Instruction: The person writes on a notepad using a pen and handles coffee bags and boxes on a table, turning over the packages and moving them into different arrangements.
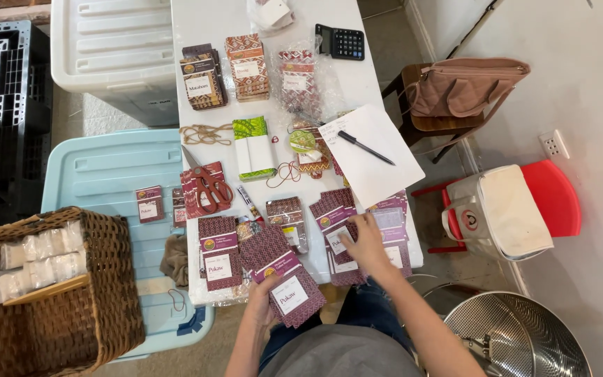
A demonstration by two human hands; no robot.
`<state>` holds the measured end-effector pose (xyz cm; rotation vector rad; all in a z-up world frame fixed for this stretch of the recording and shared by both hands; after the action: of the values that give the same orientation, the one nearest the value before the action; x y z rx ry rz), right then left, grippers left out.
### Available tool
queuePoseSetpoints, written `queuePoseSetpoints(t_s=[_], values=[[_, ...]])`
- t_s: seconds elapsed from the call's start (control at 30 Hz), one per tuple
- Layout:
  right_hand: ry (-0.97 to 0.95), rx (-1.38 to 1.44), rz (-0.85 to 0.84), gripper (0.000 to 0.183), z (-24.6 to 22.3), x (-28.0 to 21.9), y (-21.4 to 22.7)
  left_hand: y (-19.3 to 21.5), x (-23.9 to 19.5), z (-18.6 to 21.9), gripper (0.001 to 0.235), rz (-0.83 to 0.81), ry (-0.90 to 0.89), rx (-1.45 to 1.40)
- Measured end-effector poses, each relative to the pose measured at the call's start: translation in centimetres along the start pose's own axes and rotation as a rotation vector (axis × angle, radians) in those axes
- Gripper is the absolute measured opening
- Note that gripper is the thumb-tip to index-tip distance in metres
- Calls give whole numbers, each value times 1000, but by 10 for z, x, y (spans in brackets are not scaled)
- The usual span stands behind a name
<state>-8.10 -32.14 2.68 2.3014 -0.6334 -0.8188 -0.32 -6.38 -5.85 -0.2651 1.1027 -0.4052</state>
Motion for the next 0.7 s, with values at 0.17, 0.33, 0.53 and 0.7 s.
queuePoseSetpoints(t_s=[0.17,0.33,0.53,0.7], values=[[498,-331,-236,83,32,5,3,3,-4,5,38,-3,5,-70],[671,-689,-381,123,32,14,-13,-8,-12,1,33,-64,48,23],[714,-841,-502,128,42,37,-25,-2,2,-24,41,-45,103,-16],[868,-1000,-475,108,42,43,-33,-1,7,-29,44,-36,92,-77]])
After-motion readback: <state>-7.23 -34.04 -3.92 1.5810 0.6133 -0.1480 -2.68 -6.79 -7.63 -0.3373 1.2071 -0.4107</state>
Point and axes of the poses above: each hand's wrist, its own x-axis towards the middle knuckle, its own y-axis out of the back of the hand, z = x × y, the point moved 4 cm from there along x, towards the middle knuckle, and after that the axes turned 5 degrees about y, right-handed, at the moved point
